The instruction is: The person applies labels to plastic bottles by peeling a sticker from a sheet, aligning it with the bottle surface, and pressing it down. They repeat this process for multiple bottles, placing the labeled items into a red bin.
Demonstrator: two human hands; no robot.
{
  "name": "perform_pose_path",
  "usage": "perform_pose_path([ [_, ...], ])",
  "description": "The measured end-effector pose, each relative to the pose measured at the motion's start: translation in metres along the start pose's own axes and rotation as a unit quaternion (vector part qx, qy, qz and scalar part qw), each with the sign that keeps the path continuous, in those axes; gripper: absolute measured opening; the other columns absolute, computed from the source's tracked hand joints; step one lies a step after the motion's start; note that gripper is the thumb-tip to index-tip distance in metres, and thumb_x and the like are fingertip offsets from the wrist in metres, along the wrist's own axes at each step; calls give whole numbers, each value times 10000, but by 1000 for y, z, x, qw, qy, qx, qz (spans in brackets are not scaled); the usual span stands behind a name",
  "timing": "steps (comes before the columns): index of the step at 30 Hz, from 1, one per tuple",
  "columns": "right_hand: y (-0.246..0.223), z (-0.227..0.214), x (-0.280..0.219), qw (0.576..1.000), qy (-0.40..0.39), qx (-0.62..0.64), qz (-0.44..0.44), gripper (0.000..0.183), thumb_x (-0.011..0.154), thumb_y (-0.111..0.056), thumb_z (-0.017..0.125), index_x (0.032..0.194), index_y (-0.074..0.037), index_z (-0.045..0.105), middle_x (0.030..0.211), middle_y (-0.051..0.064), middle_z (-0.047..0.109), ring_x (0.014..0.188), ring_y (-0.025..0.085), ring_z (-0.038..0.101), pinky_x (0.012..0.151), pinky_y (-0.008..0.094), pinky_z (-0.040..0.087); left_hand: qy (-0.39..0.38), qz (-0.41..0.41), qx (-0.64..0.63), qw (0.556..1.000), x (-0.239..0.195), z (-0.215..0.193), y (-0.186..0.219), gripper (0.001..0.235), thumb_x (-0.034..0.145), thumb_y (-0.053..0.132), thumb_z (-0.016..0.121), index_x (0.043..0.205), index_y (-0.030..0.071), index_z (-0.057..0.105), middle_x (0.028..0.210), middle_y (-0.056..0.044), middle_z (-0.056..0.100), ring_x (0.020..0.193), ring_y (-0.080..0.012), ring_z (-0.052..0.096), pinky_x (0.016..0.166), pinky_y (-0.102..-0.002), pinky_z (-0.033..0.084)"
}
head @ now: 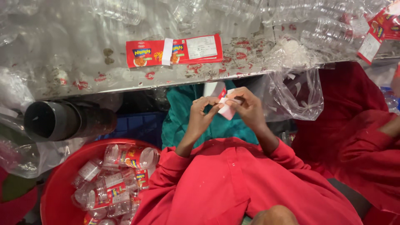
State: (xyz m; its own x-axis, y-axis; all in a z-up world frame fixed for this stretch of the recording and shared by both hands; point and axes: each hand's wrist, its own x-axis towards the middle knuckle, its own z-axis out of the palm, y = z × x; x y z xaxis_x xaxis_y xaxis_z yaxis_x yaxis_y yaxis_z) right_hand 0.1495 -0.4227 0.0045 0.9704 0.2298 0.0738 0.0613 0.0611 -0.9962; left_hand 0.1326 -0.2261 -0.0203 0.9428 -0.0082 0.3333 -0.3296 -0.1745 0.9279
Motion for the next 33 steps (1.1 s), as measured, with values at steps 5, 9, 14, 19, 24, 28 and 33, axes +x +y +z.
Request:
perform_pose_path([
  [5,-26,17,-1,939,-34,-287,-186,186,899,-49,751,1084,-42,729,1198,120,699,1225,313,653,1032,412,530,-15,-14,14,1000,5,-8,4,163,864,180,809,882,75,685,832,-25,705,771,-192,672,760,-320,485],
  [9,-37,18,0,927,-16,-311,-210,257,840,-100,797,1079,-39,726,1177,125,684,1221,298,612,1003,434,508,-42,-8,40,998,6,-12,22,81,929,144,727,986,92,704,879,-6,721,773,-168,677,879,-357,427],
  [14,2,10,4,815,54,-491,-303,174,733,-184,821,815,-121,680,1016,21,694,1147,241,637,975,500,437,-71,88,239,964,8,-8,44,163,976,108,628,1101,111,733,898,-17,689,885,-196,657,1011,-467,325],
  [19,40,-30,14,967,101,234,28,69,950,-136,653,910,-81,644,1107,69,673,1057,213,648,925,391,522,-58,58,185,979,14,-6,45,191,974,100,660,1144,114,744,809,-28,648,785,-200,631,1042,-458,345],
  [24,61,-121,18,909,242,340,-3,146,1045,-138,555,1090,-29,640,1056,111,663,999,224,657,905,372,538,-46,71,136,987,17,-7,35,124,954,59,641,1049,108,704,882,-23,687,866,-206,659,1058,-443,387],
  [28,125,-231,-1,920,360,149,-47,301,949,-53,549,1244,-32,603,1205,81,632,1137,198,617,1013,355,480,-33,79,129,988,16,-8,45,118,945,50,642,1061,45,664,981,-122,648,1010,-332,606,988,-424,425],
  [33,154,-272,-7,891,429,113,-101,547,836,10,523,1378,-41,576,1380,62,618,1287,168,596,1113,341,421,-79,18,74,994,22,-7,51,110,932,19,575,1018,28,643,983,-120,655,970,-317,624,918,-386,459],
])
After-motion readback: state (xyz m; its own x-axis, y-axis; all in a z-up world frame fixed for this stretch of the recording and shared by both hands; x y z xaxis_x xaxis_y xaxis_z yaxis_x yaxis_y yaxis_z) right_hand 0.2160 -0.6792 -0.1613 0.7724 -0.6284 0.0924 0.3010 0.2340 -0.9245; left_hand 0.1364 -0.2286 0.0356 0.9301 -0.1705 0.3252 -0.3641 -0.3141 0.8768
